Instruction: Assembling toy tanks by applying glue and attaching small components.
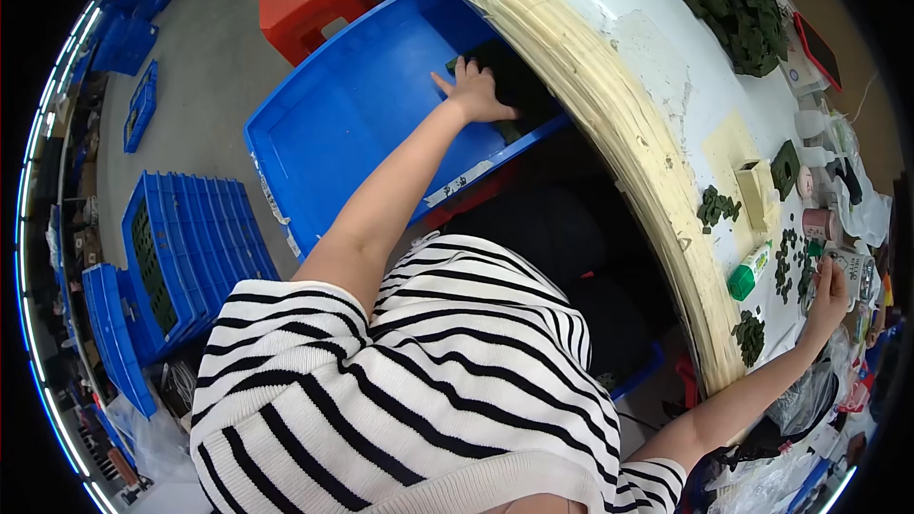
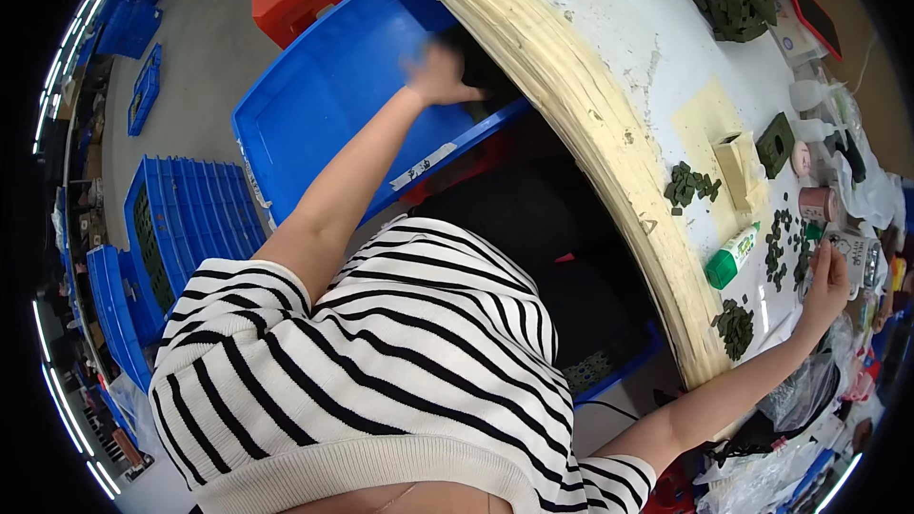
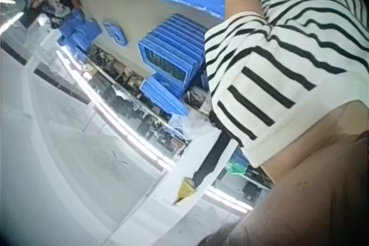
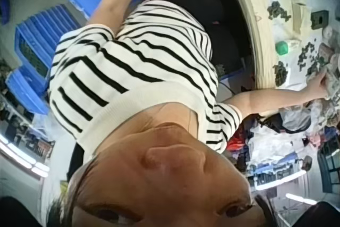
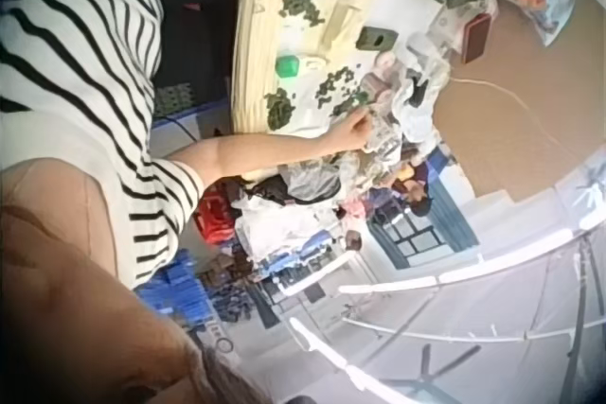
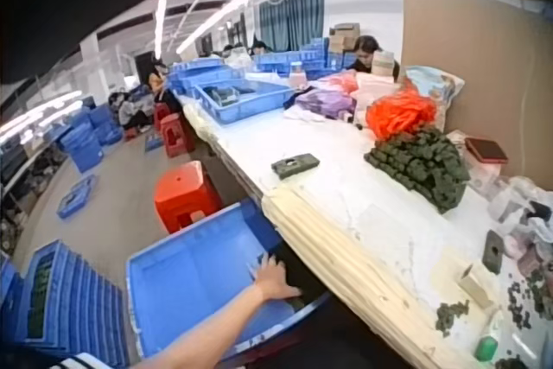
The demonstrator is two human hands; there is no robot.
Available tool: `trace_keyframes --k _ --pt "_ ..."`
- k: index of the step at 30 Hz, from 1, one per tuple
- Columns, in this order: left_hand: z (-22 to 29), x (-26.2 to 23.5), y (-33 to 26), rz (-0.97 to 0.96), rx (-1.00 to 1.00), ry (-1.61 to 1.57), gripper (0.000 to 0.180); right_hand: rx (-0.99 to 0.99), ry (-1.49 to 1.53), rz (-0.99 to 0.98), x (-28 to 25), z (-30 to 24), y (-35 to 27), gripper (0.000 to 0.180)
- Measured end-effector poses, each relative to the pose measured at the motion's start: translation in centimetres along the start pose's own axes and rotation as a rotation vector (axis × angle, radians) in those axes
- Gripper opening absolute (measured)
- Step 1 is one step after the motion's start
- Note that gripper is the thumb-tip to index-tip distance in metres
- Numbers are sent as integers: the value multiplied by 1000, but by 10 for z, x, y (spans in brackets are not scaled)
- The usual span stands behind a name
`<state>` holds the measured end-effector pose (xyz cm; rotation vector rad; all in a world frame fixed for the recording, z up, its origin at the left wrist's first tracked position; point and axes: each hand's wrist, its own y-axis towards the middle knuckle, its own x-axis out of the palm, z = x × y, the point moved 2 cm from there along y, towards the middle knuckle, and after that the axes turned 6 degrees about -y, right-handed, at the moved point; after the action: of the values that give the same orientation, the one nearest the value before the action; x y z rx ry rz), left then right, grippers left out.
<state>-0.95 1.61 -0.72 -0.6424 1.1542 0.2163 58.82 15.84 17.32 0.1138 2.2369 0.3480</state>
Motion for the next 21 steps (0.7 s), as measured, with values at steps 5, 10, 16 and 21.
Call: trace_keyframes --k 5,10,16,21 --pt "-73 -5 19 423 128 -659 59 -17 -34 1 3 -13 -7 19" --pt "-109 -5 14 283 -249 -1374 40 -11 -15 38 3 -24 -12 19" --pt "-105 7 21 50 -323 -1582 41 -34 -38 11 4 -16 -7 18" --pt "-82 8 24 -22 -362 -1630 42 -40 -41 12 3 -9 -6 19"
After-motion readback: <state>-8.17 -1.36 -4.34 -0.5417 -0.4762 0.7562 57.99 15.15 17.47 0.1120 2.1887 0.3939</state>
